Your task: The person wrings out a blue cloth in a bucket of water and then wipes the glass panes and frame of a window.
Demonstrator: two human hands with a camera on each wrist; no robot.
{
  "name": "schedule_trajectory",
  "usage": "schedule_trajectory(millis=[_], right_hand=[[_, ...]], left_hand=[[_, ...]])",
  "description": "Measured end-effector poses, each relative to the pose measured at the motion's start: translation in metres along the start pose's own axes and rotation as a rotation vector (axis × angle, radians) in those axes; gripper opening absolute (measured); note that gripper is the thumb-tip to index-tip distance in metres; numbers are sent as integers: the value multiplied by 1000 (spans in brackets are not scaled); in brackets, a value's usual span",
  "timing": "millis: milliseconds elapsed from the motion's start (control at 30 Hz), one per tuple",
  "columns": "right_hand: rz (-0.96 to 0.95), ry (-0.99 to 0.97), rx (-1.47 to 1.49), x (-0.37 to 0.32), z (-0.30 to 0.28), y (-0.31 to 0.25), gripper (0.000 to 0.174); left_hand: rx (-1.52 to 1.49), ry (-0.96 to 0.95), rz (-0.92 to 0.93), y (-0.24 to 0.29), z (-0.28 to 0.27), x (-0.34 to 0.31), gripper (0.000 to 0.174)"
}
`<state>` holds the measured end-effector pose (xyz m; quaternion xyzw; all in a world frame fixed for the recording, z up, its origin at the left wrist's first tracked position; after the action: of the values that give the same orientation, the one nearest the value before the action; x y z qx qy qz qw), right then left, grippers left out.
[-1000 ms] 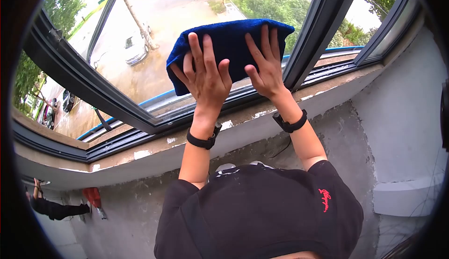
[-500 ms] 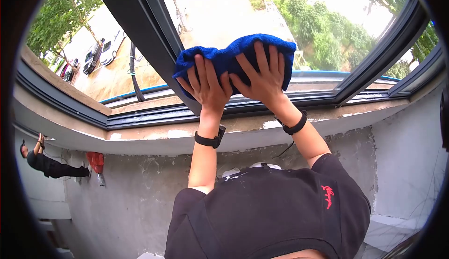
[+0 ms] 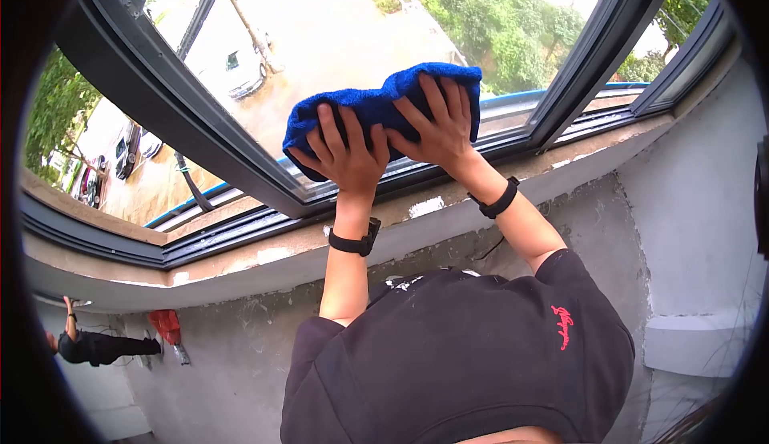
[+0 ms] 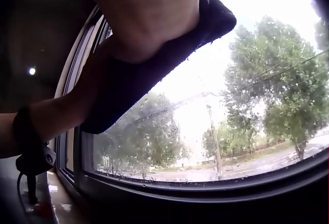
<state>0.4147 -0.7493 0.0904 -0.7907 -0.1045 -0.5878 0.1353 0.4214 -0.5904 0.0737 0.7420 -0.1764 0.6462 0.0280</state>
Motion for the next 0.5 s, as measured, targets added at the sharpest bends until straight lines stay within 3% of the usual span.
schedule_trajectory(millis=[100,300,367,433,500], right_hand=[[32,62,37,67,-26,-6,51],[-89,255,76,156,-46,-16,46],[-152,262,219,185,-47,-26,47],[-200,322,261,213,-45,-33,49],[-198,363,587,237,-44,-40,45]], left_hand=[[41,17,27,-4,-8,63,50],[76,175,89,-24,-29,166,49],[111,167,126,-31,-37,187,46],[121,300,165,-42,-40,211,43],[125,354,219,-52,-47,243,40]])
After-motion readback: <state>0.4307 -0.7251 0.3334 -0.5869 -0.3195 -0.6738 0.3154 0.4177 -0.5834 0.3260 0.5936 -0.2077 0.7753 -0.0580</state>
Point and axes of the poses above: each hand's wrist, its own x-axis towards the middle knuckle, its own z-axis out of the palm, y = z × x, the point moved 3 cm from there along x, towards the middle knuckle, and after that the axes turned 15 degrees about z, right-handed, at the moved point
